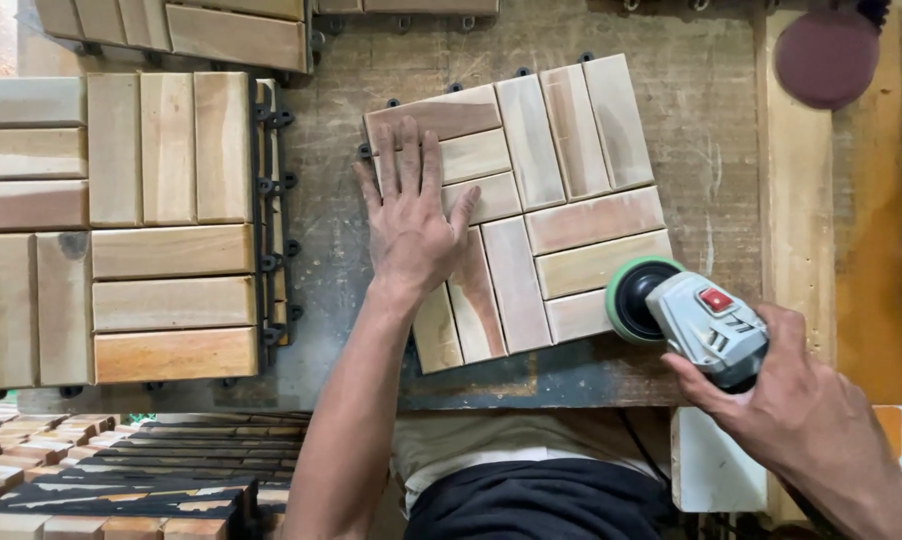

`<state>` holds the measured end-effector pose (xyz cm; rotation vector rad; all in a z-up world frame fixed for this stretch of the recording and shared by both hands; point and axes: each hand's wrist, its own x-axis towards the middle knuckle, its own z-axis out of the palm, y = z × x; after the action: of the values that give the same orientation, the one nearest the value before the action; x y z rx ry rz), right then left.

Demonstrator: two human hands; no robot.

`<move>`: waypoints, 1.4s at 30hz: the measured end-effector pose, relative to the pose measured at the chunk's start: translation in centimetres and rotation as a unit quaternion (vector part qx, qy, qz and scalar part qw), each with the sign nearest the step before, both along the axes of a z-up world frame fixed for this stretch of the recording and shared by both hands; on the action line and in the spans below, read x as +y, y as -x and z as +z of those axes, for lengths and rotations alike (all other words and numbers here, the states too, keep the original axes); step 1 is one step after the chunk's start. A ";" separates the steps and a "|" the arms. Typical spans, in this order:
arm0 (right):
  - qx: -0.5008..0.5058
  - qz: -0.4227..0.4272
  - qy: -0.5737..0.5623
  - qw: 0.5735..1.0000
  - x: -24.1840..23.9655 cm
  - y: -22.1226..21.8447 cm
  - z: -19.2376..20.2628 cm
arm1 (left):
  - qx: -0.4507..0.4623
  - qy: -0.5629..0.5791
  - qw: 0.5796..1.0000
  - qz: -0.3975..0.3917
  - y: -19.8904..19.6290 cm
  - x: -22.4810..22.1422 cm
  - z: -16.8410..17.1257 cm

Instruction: Sanding the surface and edges of interlocking wooden deck tiles using a power sander.

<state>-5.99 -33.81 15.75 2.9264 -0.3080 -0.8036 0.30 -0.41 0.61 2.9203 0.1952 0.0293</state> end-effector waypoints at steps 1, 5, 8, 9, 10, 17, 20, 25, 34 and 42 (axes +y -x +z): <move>-0.015 0.014 -0.013 1.000 0.3 0.2 -0.3 | 0.013 -0.002 1.000 0.000 0.0 -0.1 0.4; 0.067 0.120 0.004 0.991 2.8 0.9 -0.2 | 0.008 -0.003 1.000 -0.005 0.2 0.0 0.1; -0.041 0.251 -0.063 0.965 4.4 2.4 -1.3 | 0.002 0.028 1.000 -0.011 0.2 0.3 0.1; -0.039 0.256 -0.066 0.964 4.8 2.5 -1.8 | 0.004 0.025 1.000 -0.005 0.2 0.4 -0.1; -0.132 0.303 -0.066 0.942 5.3 2.8 -2.4 | 0.006 0.033 0.999 -0.014 0.1 0.5 -0.3; -0.180 0.351 -0.101 0.913 7.2 2.8 -2.7 | -0.022 0.028 0.998 -0.045 0.4 1.3 -1.3; -0.019 0.245 -0.048 0.968 6.5 1.2 -1.0 | -0.041 0.035 0.998 -0.040 0.5 1.3 -1.3; 0.013 0.079 0.011 0.997 1.7 -0.2 -0.3 | -0.033 0.018 0.998 -0.044 0.5 1.3 -0.8; 0.007 -0.081 -0.035 0.996 0.1 -2.2 1.5 | -0.002 0.041 0.998 -0.043 0.6 0.8 0.2; -0.013 -0.053 -0.079 0.995 2.6 -5.6 2.2 | -0.010 0.059 0.997 -0.038 0.3 0.8 0.4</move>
<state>-0.34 -31.17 17.92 3.0915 -0.4239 -0.8420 0.01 0.43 1.00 2.8053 0.0807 0.0334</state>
